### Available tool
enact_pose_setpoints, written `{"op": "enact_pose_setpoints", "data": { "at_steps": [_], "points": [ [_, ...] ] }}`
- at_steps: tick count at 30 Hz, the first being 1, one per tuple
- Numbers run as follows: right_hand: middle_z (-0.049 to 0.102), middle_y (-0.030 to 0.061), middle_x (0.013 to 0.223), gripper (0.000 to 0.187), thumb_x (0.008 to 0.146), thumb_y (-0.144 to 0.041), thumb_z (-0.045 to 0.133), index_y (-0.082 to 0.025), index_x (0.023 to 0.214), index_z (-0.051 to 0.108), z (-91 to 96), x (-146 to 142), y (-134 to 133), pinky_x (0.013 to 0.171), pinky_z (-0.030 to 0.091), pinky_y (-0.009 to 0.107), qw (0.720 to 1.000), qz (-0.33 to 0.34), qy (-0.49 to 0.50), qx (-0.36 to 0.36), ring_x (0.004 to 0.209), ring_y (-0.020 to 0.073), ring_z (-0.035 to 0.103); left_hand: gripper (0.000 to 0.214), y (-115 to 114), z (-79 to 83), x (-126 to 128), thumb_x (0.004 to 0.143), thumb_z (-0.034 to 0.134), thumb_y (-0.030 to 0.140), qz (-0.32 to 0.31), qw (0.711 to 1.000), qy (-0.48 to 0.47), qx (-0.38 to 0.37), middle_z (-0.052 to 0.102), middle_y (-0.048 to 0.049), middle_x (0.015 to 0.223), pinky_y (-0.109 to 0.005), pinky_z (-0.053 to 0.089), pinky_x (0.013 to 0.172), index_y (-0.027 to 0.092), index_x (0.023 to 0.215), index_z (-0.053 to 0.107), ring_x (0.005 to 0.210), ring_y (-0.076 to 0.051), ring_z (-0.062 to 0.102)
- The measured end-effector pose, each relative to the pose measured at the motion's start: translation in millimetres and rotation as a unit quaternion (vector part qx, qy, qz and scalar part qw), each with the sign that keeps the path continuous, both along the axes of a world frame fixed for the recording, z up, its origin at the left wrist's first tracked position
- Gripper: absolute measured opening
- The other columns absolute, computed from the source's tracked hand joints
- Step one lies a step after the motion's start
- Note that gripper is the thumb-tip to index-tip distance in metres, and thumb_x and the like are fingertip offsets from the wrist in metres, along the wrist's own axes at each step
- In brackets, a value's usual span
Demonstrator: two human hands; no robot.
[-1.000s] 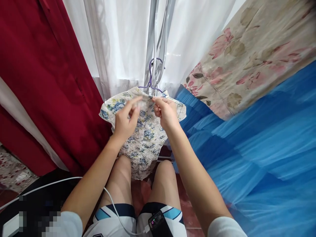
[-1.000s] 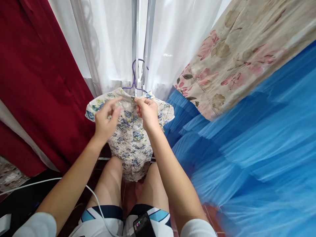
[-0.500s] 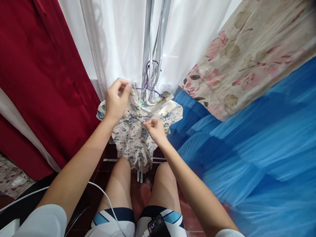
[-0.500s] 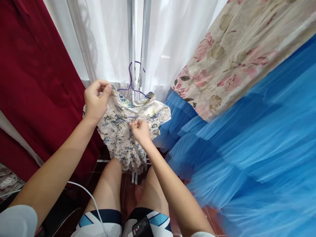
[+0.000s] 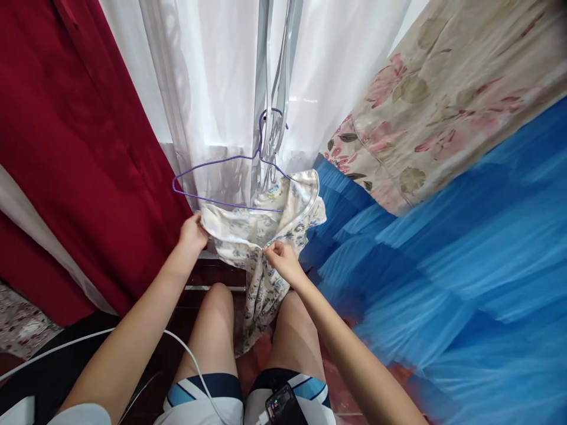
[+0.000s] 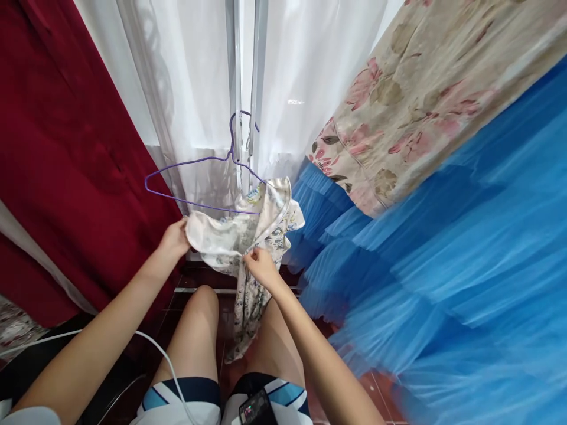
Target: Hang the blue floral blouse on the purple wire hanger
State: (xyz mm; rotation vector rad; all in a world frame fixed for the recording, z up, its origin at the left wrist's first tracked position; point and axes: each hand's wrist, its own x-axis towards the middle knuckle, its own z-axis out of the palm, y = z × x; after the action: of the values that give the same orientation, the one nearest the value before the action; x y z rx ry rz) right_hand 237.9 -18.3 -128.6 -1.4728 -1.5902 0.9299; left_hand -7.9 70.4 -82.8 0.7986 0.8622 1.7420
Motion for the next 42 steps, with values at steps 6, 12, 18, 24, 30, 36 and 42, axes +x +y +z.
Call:
{"op": "enact_pose_setpoints", "data": {
  "at_steps": [6, 12, 18, 24, 30, 36, 42],
  "points": [
    [0.07, 0.0051, 0.077, 0.022, 0.061, -0.021, 0.078, -0.017, 0.08, 0.068, -3.3, 10, -19, 0.073, 0.047, 0.034, 0.987, 0.12, -0.095, -0.043, 0.071, 0.0215, 0.062, 0.023, -66, -3.5, 52, 0.08, 0.075, 0.035, -0.243, 0.967, 0.06, -0.046, 0.065, -0.004, 0.08, -0.027, 0.053, 0.072, 0.015, 0.082, 0.064, 0.072, -0.015, 0.063],
    [0.068, 0.0044, 0.103, 0.029, 0.078, -0.033, 0.072, -0.018, 0.101, 0.065, 34.5, -10, -30, 0.092, 0.047, 0.036, 0.967, 0.217, 0.135, -0.006, 0.098, 0.022, 0.061, 0.025, -104, 26.4, 76, 0.088, 0.068, 0.041, -0.257, 0.901, 0.321, 0.141, 0.064, -0.0049, 0.087, -0.029, 0.048, 0.084, 0.017, 0.09, 0.07, 0.084, -0.016, 0.06],
    [0.065, -0.0005, 0.084, 0.02, 0.075, -0.027, 0.075, -0.017, 0.089, 0.066, 77.4, 20, -39, 0.075, 0.047, 0.028, 0.948, 0.237, 0.182, -0.108, 0.078, 0.0154, 0.058, 0.054, -106, 20.4, 55, 0.09, 0.066, 0.043, -0.4, 0.83, 0.354, 0.162, 0.06, -0.0098, 0.128, -0.036, 0.045, 0.103, 0.028, 0.14, 0.052, 0.124, -0.025, 0.056],
    [0.069, 0.001, 0.074, 0.014, 0.067, -0.023, 0.076, -0.016, 0.079, 0.073, 141.0, 92, -52, 0.06, 0.046, 0.026, 0.983, 0.17, 0.068, -0.024, 0.066, 0.0162, 0.059, 0.032, -115, -2.9, 40, 0.091, 0.063, 0.045, -0.394, 0.782, 0.471, 0.108, 0.067, -0.0038, 0.088, -0.026, 0.047, 0.074, 0.014, 0.095, 0.071, 0.083, -0.019, 0.061],
    [0.07, 0.0043, 0.073, 0.015, 0.06, -0.016, 0.074, -0.019, 0.074, 0.072, 163.5, 138, -9, 0.059, 0.05, 0.03, 0.981, -0.06, 0.153, 0.107, 0.065, 0.0194, 0.062, 0.028, -112, 28.7, 16, 0.091, 0.064, 0.042, -0.282, 0.82, 0.48, 0.132, 0.058, 0.0008, 0.076, -0.02, 0.038, 0.061, 0.015, 0.089, 0.067, 0.07, -0.011, 0.051],
    [0.072, 0.003, 0.082, 0.023, 0.068, -0.031, 0.079, -0.02, 0.086, 0.072, 163.4, 97, 64, 0.075, 0.055, 0.033, 0.978, 0.071, 0.183, 0.071, 0.078, 0.0213, 0.066, 0.032, -90, 58.2, -6, 0.088, 0.062, 0.045, -0.229, 0.878, 0.394, 0.146, 0.057, -0.0005, 0.069, -0.022, 0.035, 0.053, 0.014, 0.08, 0.064, 0.059, -0.011, 0.048],
    [0.075, 0.0017, 0.093, 0.045, 0.066, -0.029, 0.082, -0.022, 0.11, 0.073, 165.7, 75, 74, 0.08, 0.054, 0.032, 0.965, 0.142, 0.218, 0.045, 0.084, 0.0198, 0.068, 0.022, -30, 47.0, -61, 0.083, 0.051, 0.032, -0.075, 0.709, 0.684, 0.154, 0.058, -0.0033, 0.065, -0.03, 0.041, 0.069, 0.018, 0.071, 0.063, 0.066, -0.018, 0.053]
  ]
}}
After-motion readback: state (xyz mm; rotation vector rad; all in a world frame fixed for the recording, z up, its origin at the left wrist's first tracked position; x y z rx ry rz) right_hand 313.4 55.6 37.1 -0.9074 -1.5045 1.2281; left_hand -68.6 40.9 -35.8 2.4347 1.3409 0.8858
